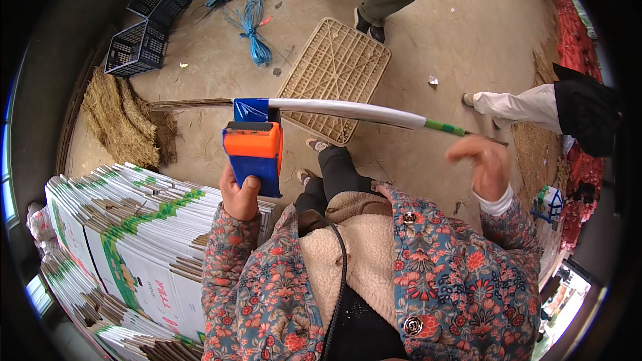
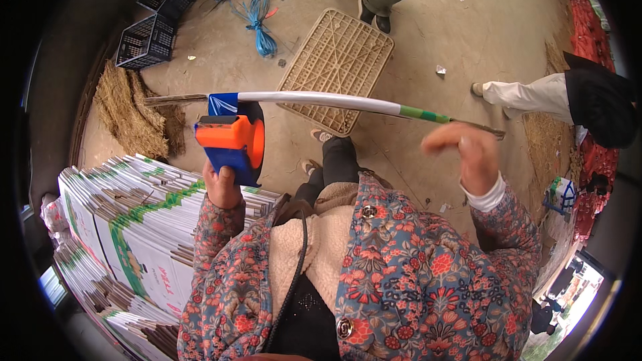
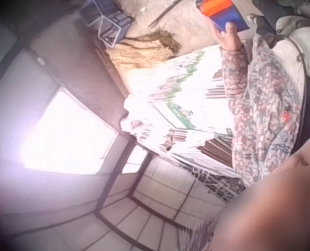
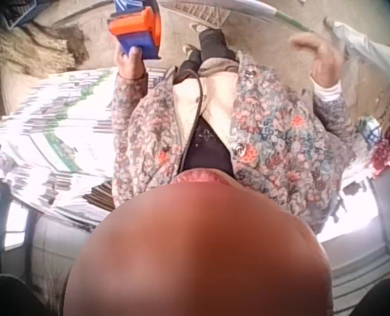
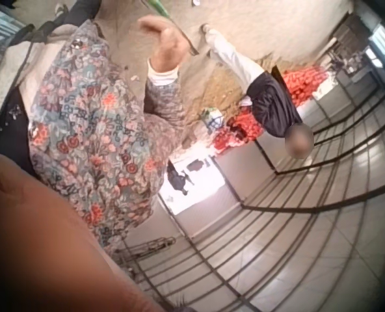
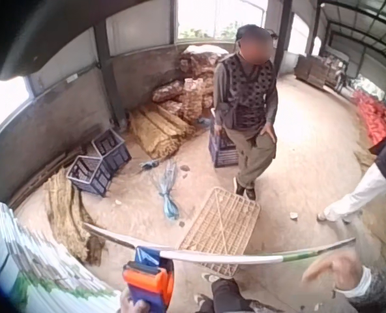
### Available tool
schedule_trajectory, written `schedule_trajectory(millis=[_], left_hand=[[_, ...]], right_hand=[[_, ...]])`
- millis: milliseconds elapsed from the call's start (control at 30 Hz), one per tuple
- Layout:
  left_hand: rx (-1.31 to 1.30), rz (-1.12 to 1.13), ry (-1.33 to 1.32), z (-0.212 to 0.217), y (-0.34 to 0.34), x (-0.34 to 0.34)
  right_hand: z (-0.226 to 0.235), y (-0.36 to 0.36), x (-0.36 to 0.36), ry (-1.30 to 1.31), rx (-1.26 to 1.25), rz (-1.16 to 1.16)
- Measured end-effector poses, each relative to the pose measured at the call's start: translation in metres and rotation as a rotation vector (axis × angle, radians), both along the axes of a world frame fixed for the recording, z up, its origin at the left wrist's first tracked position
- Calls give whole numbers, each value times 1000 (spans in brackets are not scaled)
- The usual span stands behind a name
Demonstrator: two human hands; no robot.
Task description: The person unties a stack of flat cardboard boxes, takes one, and folds it into a box shape. They then use a handheld tape dispenser to apply blue tape along the seams to secure the box.
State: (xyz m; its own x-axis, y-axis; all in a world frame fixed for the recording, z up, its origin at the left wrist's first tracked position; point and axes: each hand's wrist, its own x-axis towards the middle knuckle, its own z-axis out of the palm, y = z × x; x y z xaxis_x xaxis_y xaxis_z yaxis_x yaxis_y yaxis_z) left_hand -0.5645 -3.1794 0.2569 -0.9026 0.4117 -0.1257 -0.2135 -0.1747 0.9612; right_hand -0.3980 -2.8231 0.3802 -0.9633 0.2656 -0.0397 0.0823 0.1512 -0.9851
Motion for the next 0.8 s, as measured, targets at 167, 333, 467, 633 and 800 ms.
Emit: schedule_trajectory(millis=[167, 333, 467, 633, 800], left_hand=[[50, -51, 22, -19, 17, -38], [-20, -62, 43, 3, 34, -61], [26, -99, 41, 40, 34, -46], [-72, -126, -104, 20, 80, -84], [-261, -194, -240, -71, 150, -157]], right_hand=[[-21, 22, -92, 134, 1379, 24], [-17, 41, -127, -70, 1314, 143], [12, 52, -120, -97, 1272, 208], [-44, 103, -154, -292, 1131, 253], [-188, 178, -219, -627, 1103, 289]])
